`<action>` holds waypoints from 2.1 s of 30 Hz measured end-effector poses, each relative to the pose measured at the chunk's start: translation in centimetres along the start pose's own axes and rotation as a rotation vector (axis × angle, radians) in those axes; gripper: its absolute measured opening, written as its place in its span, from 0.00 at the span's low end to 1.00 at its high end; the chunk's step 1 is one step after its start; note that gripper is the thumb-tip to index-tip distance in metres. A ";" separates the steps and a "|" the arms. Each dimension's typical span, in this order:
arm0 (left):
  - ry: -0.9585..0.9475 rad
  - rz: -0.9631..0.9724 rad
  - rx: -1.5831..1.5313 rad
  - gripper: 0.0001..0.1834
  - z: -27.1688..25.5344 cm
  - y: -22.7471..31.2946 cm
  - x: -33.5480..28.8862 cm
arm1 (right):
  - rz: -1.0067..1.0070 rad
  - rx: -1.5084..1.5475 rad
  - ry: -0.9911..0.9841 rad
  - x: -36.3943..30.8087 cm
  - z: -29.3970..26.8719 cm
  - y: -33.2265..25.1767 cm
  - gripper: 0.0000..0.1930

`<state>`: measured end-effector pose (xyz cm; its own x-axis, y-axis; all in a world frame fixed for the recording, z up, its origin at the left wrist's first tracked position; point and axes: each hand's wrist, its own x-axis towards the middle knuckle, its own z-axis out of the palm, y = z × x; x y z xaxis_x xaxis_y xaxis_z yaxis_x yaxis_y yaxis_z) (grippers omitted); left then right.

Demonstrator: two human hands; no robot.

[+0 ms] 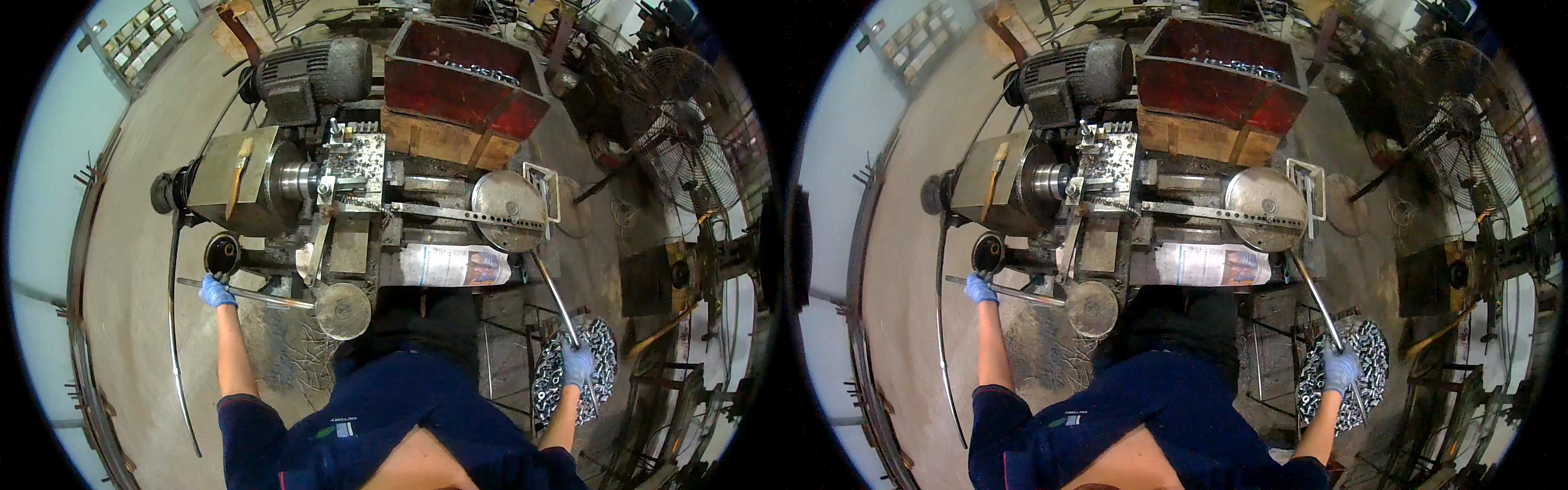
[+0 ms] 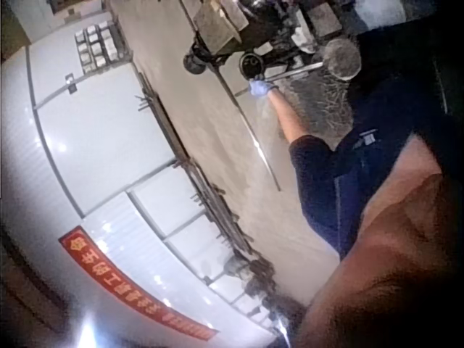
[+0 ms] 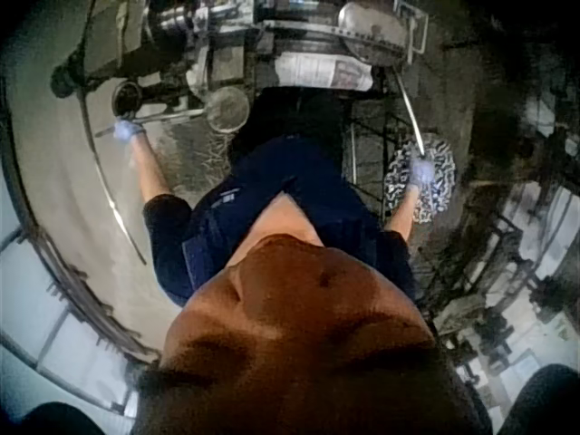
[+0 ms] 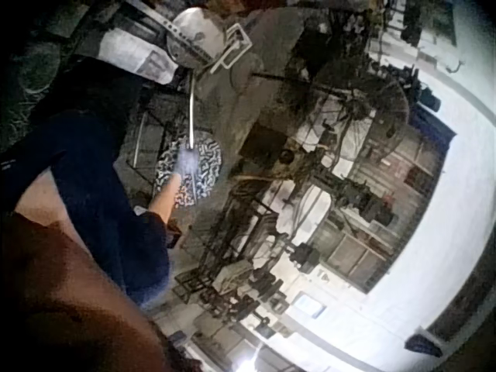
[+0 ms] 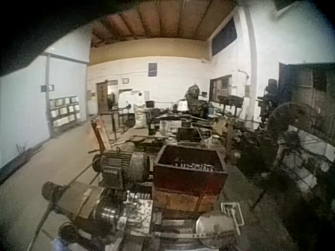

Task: The person operates a metal lathe by placing a metal part into the chuck, rotating manual handles to move the tool and workpiece, and removing the part after it is processed.

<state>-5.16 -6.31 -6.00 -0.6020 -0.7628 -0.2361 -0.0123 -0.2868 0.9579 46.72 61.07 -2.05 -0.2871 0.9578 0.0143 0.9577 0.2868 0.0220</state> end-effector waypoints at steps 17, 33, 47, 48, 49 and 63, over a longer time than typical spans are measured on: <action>-0.035 -0.056 -0.052 0.07 0.0 -1.3 -0.7 | 0.031 -0.329 -0.025 23.1 -6.0 -19.4 0.24; -0.376 -0.212 -0.161 0.16 -1.9 -3.3 0.6 | -1.098 0.905 -0.362 1.9 -12.8 -32.8 0.16; -0.296 -0.312 0.169 0.25 -16.1 -1.6 5.6 | -1.287 0.761 -0.102 -9.3 -16.5 -36.3 0.19; -0.292 -0.309 0.223 0.24 -17.7 -1.9 6.5 | -1.283 0.809 -0.036 -10.1 -17.1 -35.6 0.19; -0.212 -0.314 0.300 0.23 -19.2 -2.0 7.3 | -1.409 0.915 0.048 -11.5 -17.3 -35.1 0.18; -0.481 -0.086 0.634 0.17 -20.3 -4.4 7.5 | -1.908 0.712 -0.488 -22.1 -15.5 -38.5 0.20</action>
<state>6.58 -22.55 -15.30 -0.8550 -0.3779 -0.3551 -0.4384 0.1609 0.8843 15.89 28.53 12.31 -0.7802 -0.5783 0.2384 -0.5830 0.5342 -0.6122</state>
